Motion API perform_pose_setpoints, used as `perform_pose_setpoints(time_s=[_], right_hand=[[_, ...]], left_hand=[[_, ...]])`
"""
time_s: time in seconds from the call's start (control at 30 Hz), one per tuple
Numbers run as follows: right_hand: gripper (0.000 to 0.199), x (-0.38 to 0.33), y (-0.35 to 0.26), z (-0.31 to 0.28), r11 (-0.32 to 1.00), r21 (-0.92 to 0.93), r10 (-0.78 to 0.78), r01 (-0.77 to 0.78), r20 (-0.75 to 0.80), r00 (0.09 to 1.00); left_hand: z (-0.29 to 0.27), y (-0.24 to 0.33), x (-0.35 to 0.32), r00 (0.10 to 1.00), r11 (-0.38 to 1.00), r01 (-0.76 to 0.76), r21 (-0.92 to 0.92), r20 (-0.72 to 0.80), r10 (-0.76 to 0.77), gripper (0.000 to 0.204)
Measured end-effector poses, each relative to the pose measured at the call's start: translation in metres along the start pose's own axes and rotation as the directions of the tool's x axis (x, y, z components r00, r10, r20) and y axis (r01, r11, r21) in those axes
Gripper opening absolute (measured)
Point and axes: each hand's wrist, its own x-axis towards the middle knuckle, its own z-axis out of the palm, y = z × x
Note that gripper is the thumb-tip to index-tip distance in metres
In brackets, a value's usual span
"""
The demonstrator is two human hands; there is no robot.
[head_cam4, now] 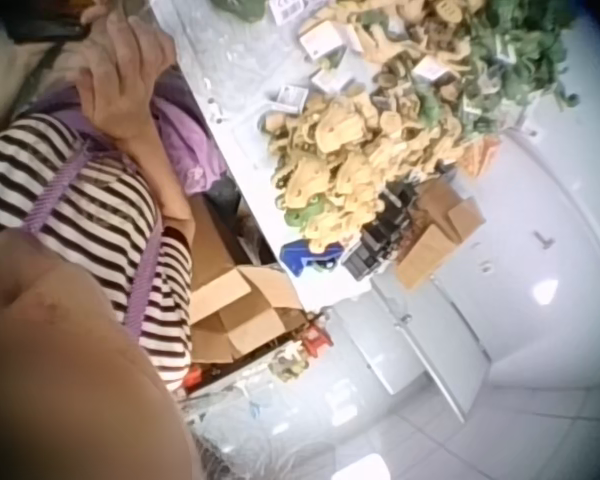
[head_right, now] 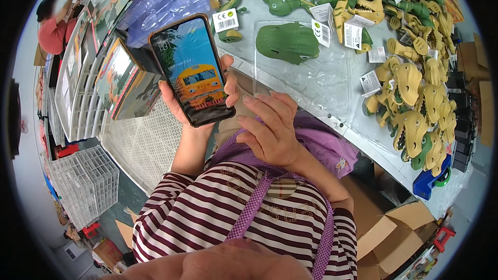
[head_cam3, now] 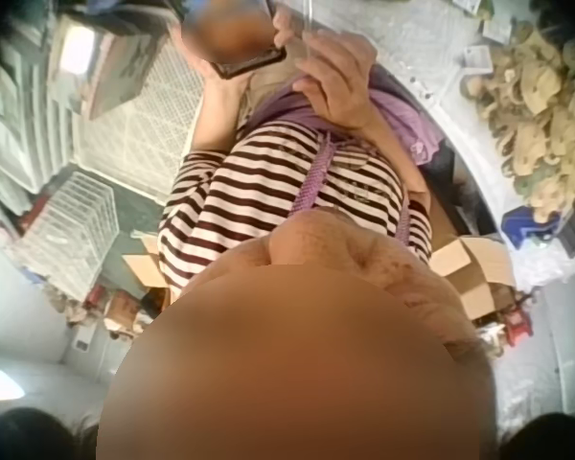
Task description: Inspecting and organizing plastic toy dinosaur heads on a factory workbench.
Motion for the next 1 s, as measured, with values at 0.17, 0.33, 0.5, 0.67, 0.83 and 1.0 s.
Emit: perform_pose_setpoints(time_s=[0.17, 0.33, 0.5, 0.67, 0.83, 1.0], right_hand=[[0.028, -0.002, -0.002, -0.002, 1.0, -0.007, 0.01, -0.01, 0.005, 1.0], [0.029, 0.001, -0.002, -0.004, 1.0, 0.013, -0.027, 0.027, -0.015, 1.0], [0.025, 0.003, 0.001, -0.003, 0.971, 0.237, 0.012, -0.018, 0.03, 0.999], [0.021, 0.01, -0.012, 0.002, 0.865, 0.447, 0.04, -0.227, 0.389, 0.92], [0.017, 0.001, -0.013, 0.035, 0.853, 0.403, -0.023, -0.331, 0.663, 0.748], [0.016, -0.007, -0.015, 0.075, 0.883, 0.393, -0.257, -0.258, 0.863, 0.435]], left_hand=[[-0.004, -0.002, -0.001, 1.0, 1.0, -0.005, -0.002, 0.019, 0.005, 0.086], [0.001, 0.004, -0.004, 0.993, 0.993, -0.023, 0.113, -0.115, 0.036, 0.092], [-0.002, 0.023, -0.024, 0.965, 0.959, 0.125, 0.254, -0.255, -0.058, 0.098], [-0.003, 0.049, -0.068, 0.91, 0.899, 0.278, 0.337, -0.393, -0.135, 0.098], [-0.003, 0.07, -0.116, 0.801, 0.838, 0.446, 0.313, -0.559, -0.217, 0.087], [-0.006, 0.091, -0.162, 0.692, 0.725, 0.615, 0.308, -0.653, -0.31, 0.085]])
